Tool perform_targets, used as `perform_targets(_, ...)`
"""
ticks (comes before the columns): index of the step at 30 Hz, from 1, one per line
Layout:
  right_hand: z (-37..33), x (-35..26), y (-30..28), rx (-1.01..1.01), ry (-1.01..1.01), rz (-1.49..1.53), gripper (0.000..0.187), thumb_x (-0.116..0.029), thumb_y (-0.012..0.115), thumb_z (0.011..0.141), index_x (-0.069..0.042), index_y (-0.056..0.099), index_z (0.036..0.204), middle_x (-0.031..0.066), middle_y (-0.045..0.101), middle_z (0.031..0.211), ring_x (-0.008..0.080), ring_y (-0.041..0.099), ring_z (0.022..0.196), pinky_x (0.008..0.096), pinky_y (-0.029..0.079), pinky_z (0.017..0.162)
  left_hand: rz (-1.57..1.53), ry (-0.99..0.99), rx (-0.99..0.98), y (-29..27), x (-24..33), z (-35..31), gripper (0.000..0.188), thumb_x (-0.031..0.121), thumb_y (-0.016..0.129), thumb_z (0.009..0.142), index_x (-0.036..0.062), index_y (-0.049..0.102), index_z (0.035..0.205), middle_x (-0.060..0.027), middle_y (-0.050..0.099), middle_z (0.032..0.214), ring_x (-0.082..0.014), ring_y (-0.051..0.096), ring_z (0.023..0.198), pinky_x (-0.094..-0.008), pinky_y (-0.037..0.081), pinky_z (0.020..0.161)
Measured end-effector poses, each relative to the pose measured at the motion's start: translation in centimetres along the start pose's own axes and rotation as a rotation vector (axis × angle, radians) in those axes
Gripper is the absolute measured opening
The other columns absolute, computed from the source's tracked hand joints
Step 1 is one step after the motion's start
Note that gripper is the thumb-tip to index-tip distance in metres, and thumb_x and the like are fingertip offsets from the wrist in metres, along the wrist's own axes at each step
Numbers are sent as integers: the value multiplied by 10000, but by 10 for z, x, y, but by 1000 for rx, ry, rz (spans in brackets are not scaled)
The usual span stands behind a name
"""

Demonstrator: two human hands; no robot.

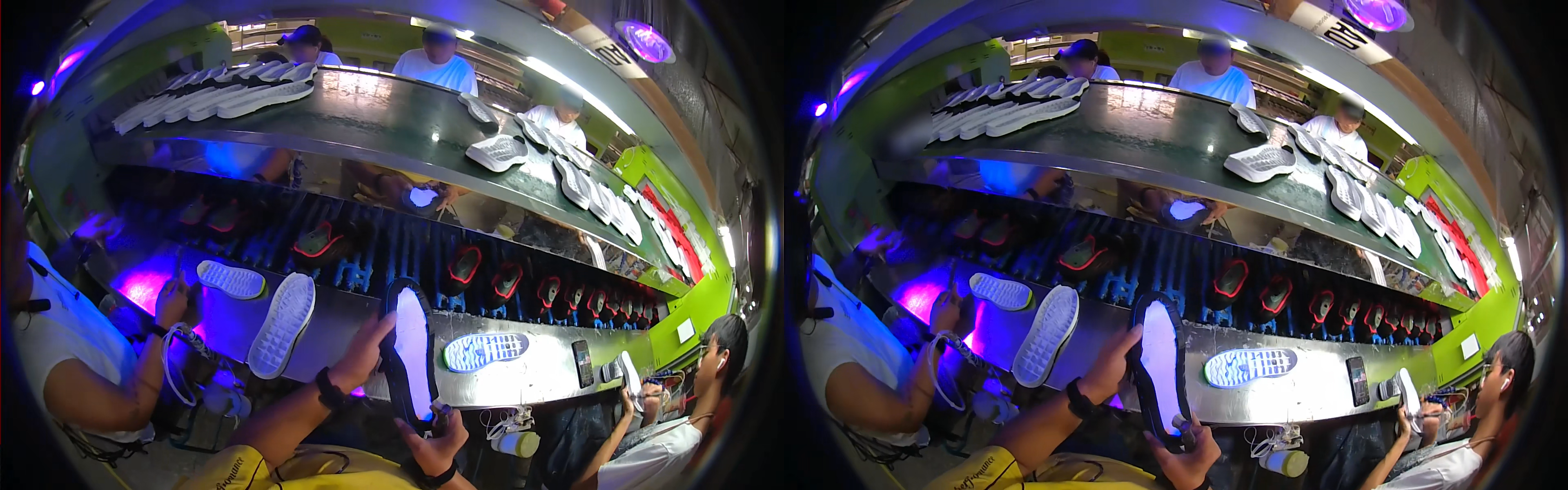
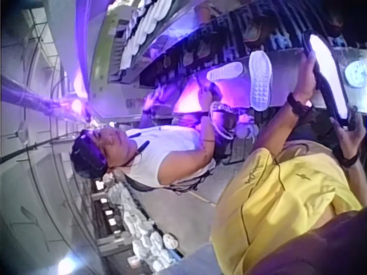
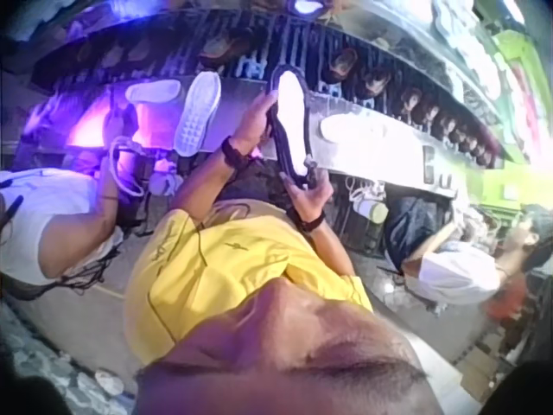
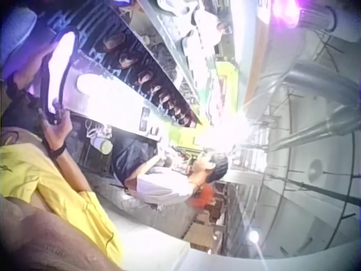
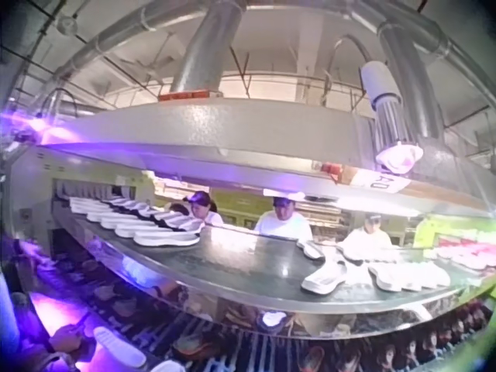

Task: The recorder uses a brush to apply glue or primer to shoe midsoles and outsoles on a manufacturing assembly line.

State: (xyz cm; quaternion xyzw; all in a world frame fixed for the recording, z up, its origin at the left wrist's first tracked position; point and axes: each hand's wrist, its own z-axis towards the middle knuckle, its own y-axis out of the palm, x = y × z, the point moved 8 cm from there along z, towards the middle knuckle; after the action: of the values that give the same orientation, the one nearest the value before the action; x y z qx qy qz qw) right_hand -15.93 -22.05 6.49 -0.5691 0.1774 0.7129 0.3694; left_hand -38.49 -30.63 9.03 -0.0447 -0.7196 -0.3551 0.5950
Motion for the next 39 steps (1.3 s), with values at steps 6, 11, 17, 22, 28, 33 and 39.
perform_targets(6, 10, -13, 5, 23, -30, -103, 613, -98, 1041, 638, 27, 657, 1099, 60, 716, 954, 81, 651, 824, 261, 566, 733, -460, -260, -74, -19, -29, 25, 683, 644, 438, 1093, 65, 655, 1382, -90, 740, 1272, -228, 675, 1166, -397, 490, 1080)
perform_targets(11, 12, -28, 7, 17, -10, -263, 578, -130, 1046, 634, 8, 678, 1058, 34, 721, 889, 71, 654, 750, 245, 555, 692, -475, -270, -64, -16, -25, 23, 662, 595, 542, 1063, 46, 626, 1424, -119, 709, 1365, -265, 645, 1265, -424, 447, 1154)
perform_targets(17, 8, -31, 10, -91, -70, -169, 675, -95, 1042, 619, 10, 646, 1155, 32, 708, 969, 64, 642, 803, 243, 543, 711, -62, -157, -372, -35, 6, 11, 637, 224, 836, 884, 49, 553, 1427, -51, 713, 1059, -175, 684, 1065, -365, 565, 917)
perform_targets(22, 15, 34, 17, -102, 131, 294, 748, -85, 1025, 670, 21, 580, 1262, 22, 644, 1065, 76, 599, 912, 234, 509, 811, 417, 67, -291, -9, 66, -3, 978, 253, 1001, 650, 30, 517, 1470, -114, 668, 1276, -228, 619, 1250, -409, 484, 1118)
perform_targets(28, 42, -4, -14, 12, 58, 197, 215, -109, 717, 1001, -16, 619, 1168, -14, 582, 901, 49, 447, 730, 236, 374, 649, 981, 608, -197, 23, 123, -38, 1024, 403, 1034, 596, 30, 551, 1418, -117, 693, 1253, -278, 657, 1224, -498, 351, 1227)
perform_targets(33, 43, 1, -42, 73, 44, -194, 179, -82, 658, 1039, 28, 618, 1175, 143, 685, 860, 186, 631, 717, 318, 493, 671, 1344, 681, -230, 29, 106, -39, 1008, 490, 1006, 591, 40, 577, 1384, -111, 711, 1259, -298, 616, 1323, -581, 39, 1331)
perform_targets(39, 43, -5, -35, -3, 107, -214, 229, -132, 744, 988, 30, 701, 1143, 190, 724, 907, 275, 684, 757, 353, 531, 722, 1582, 638, -279, 19, 83, -77, 1063, 504, 966, 642, -7, 488, 1443, -179, 614, 1420, -378, 559, 1390, -625, 175, 1289)
